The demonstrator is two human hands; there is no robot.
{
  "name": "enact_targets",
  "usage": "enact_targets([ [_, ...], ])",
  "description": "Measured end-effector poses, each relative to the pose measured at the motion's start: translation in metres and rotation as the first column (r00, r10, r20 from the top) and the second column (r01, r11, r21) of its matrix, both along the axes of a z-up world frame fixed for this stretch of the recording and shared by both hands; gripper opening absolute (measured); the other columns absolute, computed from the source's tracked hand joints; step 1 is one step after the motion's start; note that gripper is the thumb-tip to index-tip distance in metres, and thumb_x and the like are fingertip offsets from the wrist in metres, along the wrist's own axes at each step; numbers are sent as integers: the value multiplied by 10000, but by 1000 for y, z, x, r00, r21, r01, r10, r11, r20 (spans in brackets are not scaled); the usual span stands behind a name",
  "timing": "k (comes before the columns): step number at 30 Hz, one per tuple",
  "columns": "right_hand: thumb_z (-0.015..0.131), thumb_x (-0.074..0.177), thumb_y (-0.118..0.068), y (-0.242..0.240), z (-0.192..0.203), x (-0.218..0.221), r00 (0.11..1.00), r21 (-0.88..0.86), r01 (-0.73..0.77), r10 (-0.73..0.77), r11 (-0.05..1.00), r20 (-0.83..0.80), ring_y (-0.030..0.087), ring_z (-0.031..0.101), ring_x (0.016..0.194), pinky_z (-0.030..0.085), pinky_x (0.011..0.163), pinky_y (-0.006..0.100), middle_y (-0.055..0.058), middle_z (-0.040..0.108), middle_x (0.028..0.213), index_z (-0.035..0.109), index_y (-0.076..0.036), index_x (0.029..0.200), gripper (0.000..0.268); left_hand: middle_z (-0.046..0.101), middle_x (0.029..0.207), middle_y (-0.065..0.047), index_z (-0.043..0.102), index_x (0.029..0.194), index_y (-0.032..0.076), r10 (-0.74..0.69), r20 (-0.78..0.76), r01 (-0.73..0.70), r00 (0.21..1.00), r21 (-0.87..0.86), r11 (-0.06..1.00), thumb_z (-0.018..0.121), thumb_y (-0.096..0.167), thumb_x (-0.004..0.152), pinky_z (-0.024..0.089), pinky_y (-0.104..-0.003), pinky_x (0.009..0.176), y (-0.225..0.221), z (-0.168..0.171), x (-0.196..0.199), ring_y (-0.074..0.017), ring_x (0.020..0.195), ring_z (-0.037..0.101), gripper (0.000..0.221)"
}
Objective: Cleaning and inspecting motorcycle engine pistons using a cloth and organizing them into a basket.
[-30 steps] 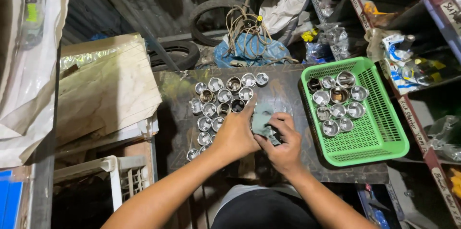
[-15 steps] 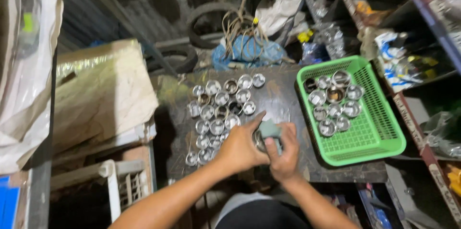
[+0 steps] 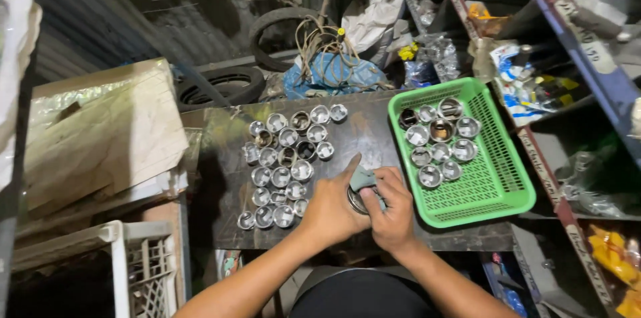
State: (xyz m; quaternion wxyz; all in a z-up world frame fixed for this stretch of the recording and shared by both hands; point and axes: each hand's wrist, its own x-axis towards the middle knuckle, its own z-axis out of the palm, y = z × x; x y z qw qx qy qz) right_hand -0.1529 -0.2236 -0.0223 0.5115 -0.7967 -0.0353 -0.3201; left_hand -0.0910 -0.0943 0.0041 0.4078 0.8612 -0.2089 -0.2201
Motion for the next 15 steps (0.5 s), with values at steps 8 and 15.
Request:
enact_targets([
  [8,469,1005,-166,-47,-29,-25,999,344,45,-39,938,-24,201,572,864,492,794,321,94,665,925,650,-5,949,249,738,1096,-254,513,1459,-27,43,-27,-49,999,-255,966,858,374,565,566,-461,839,-55,2,-20,-387,981,693,1039],
  [15,565,1080,-337,-44,1,-27,880,849,475,-155,231,-450,159,594,807,482,751,283,67,638,885,601,-61,1006,288,716,989,-148,723,1178,52,510,-457,-680,729,-398,616,931,319,693,535,-358,854,-125,-61,-23,-237,934,667,591],
])
